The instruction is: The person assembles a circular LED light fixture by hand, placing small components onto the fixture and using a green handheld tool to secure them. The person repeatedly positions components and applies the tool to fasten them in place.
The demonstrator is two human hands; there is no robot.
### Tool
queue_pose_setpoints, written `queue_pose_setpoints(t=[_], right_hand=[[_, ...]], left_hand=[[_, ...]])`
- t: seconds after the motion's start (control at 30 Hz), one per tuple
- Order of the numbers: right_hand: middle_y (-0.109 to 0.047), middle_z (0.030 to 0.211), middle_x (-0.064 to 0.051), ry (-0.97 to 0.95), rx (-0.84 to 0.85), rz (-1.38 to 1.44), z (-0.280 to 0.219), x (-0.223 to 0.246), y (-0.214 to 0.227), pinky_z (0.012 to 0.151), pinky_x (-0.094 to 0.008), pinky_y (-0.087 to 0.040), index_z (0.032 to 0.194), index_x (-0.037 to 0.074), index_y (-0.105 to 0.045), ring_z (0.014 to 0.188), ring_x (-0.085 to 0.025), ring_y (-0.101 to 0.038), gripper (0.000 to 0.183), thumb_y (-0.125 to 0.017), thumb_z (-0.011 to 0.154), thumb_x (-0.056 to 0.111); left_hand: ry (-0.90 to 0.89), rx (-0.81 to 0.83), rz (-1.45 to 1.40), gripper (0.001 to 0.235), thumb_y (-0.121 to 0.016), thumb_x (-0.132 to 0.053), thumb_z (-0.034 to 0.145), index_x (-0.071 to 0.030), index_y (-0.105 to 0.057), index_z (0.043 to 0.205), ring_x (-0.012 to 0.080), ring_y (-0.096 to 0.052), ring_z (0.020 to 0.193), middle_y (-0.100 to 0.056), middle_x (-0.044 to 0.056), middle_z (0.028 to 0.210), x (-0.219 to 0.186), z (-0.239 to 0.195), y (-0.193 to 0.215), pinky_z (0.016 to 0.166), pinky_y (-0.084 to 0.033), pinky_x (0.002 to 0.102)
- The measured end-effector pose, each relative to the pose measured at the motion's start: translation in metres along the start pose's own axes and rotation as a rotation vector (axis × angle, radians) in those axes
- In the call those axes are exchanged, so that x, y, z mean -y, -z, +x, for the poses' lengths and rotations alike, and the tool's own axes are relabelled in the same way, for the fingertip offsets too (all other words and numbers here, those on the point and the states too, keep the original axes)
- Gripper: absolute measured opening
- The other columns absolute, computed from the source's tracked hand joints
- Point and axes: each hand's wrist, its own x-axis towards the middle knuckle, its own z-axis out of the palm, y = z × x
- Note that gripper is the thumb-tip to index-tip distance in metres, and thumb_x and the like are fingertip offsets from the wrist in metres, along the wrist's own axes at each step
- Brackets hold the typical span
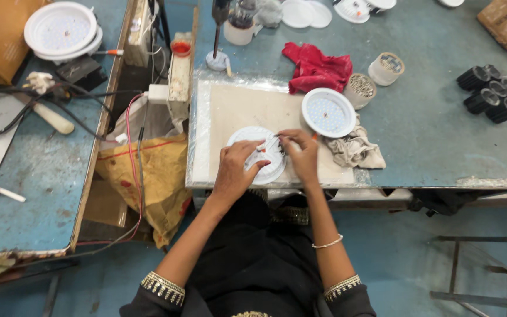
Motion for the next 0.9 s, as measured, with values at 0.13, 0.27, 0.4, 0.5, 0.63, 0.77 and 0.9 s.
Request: queue_pose_setpoints(t=[0.13, 0.27, 0.4, 0.5, 0.63, 0.77, 0.9], right_hand=[[-0.077, 0.104, -0.008, -0.077, -0.021, -0.002, 0.002, -0.009, -0.005, 0.089, -0.026, -0.057, 0.107, -0.001, -0.073, 0.096, -0.011, -0.073, 0.014, -0.068, 0.095, 0.003], [-0.077, 0.104, -0.008, -0.094, -0.026, 0.017, -0.001, 0.001, -0.005, 0.085, -0.027, -0.057, 0.104, -0.001, -0.073, 0.094, -0.012, -0.072, 0.011, -0.072, 0.093, 0.002], [-0.077, 0.105, -0.010, 0.101, -0.058, -0.149, 0.000, 0.021, -0.007, 0.086, -0.028, -0.057, 0.102, -0.002, -0.074, 0.098, -0.015, -0.072, 0.011, -0.073, 0.091, 0.000], [-0.076, 0.106, -0.012, 0.196, -0.044, -0.219, -0.008, 0.041, -0.008, 0.087, -0.028, -0.057, 0.102, -0.002, -0.075, 0.101, -0.018, -0.073, 0.012, -0.073, 0.090, -0.002], [-0.075, 0.108, -0.012, 0.067, 0.076, -0.115, -0.017, 0.059, -0.014, 0.086, -0.028, -0.060, 0.105, 0.000, -0.076, 0.101, -0.019, -0.073, 0.016, -0.070, 0.090, -0.003], [-0.076, 0.106, -0.012, 0.057, 0.139, -0.159, -0.019, 0.061, -0.018, 0.085, -0.029, -0.060, 0.102, 0.000, -0.076, 0.098, -0.020, -0.075, 0.016, -0.072, 0.087, -0.003], [-0.076, 0.105, -0.012, 0.151, 0.207, -0.216, -0.019, 0.059, -0.016, 0.088, -0.031, -0.059, 0.100, 0.000, -0.076, 0.100, -0.022, -0.075, 0.014, -0.074, 0.087, -0.002]], left_hand=[[-0.017, 0.033, 0.125, 0.033, -0.076, -0.014, 0.085, -0.013, -0.075, 0.117, 0.0173, -0.064, 0.120, -0.075, 0.002, 0.118, 0.004, -0.008, -0.007, 0.106, -0.036, 0.040], [-0.131, 0.043, 0.242, 0.041, -0.076, -0.014, 0.083, -0.010, -0.072, 0.124, 0.0184, -0.059, 0.128, -0.071, 0.003, 0.128, 0.003, -0.029, -0.010, 0.112, -0.032, 0.045], [-0.169, 0.098, 0.285, 0.048, -0.076, -0.011, 0.078, -0.006, -0.071, 0.126, 0.0211, -0.055, 0.133, -0.069, 0.006, 0.134, 0.007, -0.040, -0.007, 0.116, -0.026, 0.049], [-0.166, 0.061, 0.265, 0.042, -0.075, -0.010, 0.084, -0.009, -0.072, 0.125, 0.0186, -0.056, 0.134, -0.069, 0.002, 0.133, 0.010, -0.041, -0.009, 0.117, -0.028, 0.048], [-0.171, -0.035, 0.286, 0.041, -0.072, -0.003, 0.083, -0.011, -0.074, 0.123, 0.0184, -0.058, 0.133, -0.071, 0.000, 0.130, 0.010, -0.047, -0.019, 0.119, -0.031, 0.048], [-0.150, -0.091, 0.246, 0.036, -0.073, -0.003, 0.082, -0.012, -0.076, 0.117, 0.0196, -0.060, 0.129, -0.072, 0.000, 0.125, 0.014, -0.054, -0.026, 0.118, -0.033, 0.048], [-0.143, -0.131, 0.214, 0.031, -0.074, -0.002, 0.082, -0.011, -0.076, 0.112, 0.0213, -0.060, 0.127, -0.073, 0.001, 0.122, 0.015, -0.056, -0.029, 0.119, -0.033, 0.049]])
